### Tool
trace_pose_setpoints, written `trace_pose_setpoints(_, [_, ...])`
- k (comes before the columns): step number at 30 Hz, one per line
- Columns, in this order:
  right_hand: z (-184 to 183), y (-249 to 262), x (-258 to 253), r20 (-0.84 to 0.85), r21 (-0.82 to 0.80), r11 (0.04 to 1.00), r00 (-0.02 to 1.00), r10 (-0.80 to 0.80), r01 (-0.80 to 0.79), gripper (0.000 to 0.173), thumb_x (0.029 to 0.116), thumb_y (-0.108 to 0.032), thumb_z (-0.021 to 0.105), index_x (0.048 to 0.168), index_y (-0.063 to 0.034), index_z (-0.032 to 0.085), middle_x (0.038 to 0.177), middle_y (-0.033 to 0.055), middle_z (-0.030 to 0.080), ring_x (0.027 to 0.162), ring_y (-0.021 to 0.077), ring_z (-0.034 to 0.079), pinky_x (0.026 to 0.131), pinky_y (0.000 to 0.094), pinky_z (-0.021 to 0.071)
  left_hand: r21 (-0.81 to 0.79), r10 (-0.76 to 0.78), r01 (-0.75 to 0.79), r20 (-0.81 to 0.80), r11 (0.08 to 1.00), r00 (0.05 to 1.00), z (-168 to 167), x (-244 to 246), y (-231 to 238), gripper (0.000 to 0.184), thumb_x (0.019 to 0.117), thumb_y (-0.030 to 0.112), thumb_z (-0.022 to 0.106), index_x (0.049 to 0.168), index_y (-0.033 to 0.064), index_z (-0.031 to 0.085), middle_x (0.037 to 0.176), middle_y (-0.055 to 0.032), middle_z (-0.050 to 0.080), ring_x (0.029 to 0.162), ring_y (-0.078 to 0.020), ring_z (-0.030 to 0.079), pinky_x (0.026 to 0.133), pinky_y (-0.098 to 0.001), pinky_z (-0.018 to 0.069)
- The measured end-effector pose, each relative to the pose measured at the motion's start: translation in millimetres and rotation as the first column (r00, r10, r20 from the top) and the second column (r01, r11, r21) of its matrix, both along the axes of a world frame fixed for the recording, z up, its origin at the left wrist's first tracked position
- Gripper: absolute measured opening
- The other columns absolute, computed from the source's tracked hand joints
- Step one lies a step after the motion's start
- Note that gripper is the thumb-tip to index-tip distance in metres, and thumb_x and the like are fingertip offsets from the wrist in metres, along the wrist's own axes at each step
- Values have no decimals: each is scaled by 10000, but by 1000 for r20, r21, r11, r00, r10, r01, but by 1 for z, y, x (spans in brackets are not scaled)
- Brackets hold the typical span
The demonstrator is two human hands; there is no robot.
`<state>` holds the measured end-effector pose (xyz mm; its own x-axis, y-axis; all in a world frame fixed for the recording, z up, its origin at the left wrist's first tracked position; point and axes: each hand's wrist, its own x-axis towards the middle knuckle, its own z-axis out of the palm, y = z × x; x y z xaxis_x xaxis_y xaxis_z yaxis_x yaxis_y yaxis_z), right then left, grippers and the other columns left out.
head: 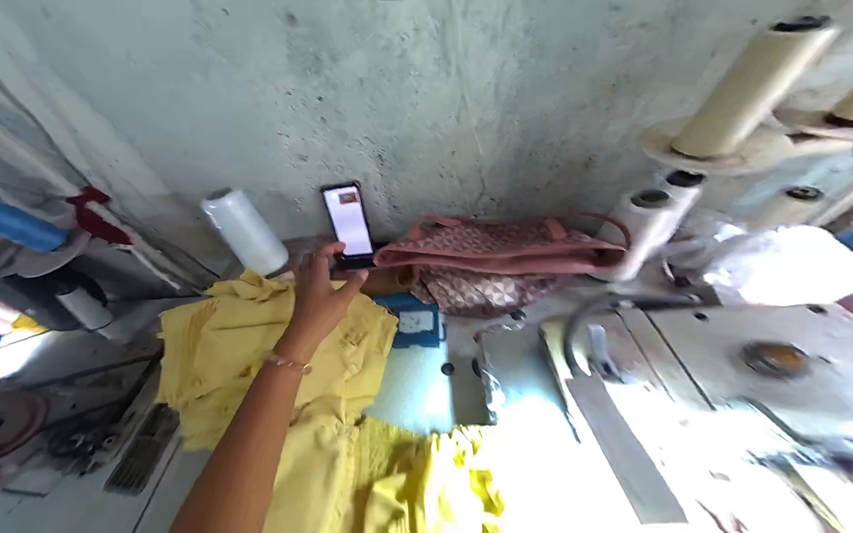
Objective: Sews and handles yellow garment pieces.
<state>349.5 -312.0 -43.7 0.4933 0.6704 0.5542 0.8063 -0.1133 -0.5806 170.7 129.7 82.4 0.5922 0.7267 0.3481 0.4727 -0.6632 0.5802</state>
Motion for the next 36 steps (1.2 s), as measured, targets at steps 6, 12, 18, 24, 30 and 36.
trace_pose_setpoints(6, [0,15,-8,140,77,991,982,-123,113,295,941,-326,606,852,-85,750,717,74,712,635,120,656,587,259,513,-19,-401,402,-123,915,908,-21,-3,-130,344,967,317,625,1238,118,696,1321,-92,628,1294,-297,534,1040,-584,420])
trace_pose_setpoints(12, [-16,-2,-43,-147,254,966,989,-2,40,277,1028,-302,591,1068,-48,695,913,48,684,787,-38,595,711,81,486,-60,-461,457,-167,887,872,-63,30,-212,273,926,154,675,1174,72,753,1372,-136,637,1338,-357,524,1082,-671,312])
trace_pose_setpoints(18, [-20,-22,-58,-213,264,962,977,-19,76,227,1011,-265,610,1070,-66,700,942,14,669,797,-63,583,707,64,479,49,-329,343,-188,938,925,-68,40,-230,323,909,230,718,1196,87,747,1413,-124,618,1411,-378,469,1125,-765,150])
trace_pose_setpoints(24, [-20,-15,-57,-814,-12,999,581,12,-36,287,1077,-243,435,1019,-80,664,681,-103,567,504,-41,484,494,153,444,322,-457,439,-23,839,889,-89,-4,-311,355,943,463,604,1091,191,778,1183,-86,733,1029,-287,677,865,-474,500])
trace_pose_setpoints(30, [-21,-10,-58,-988,149,984,-59,144,-98,208,1083,-284,422,1002,-162,568,698,-67,598,451,-25,465,426,128,409,523,-530,490,-84,698,844,-153,-37,-319,157,1020,356,563,1044,274,694,1338,12,660,1364,-229,504,1173,-509,247])
trace_pose_setpoints(36, [-16,-3,-71,-955,279,960,-113,273,-37,34,944,-145,660,949,-156,628,626,-89,590,425,-48,432,407,115,370,-201,-237,349,432,915,870,-115,-11,-255,292,1064,167,425,1120,-108,505,1013,-27,611,975,50,591,887,-170,496])
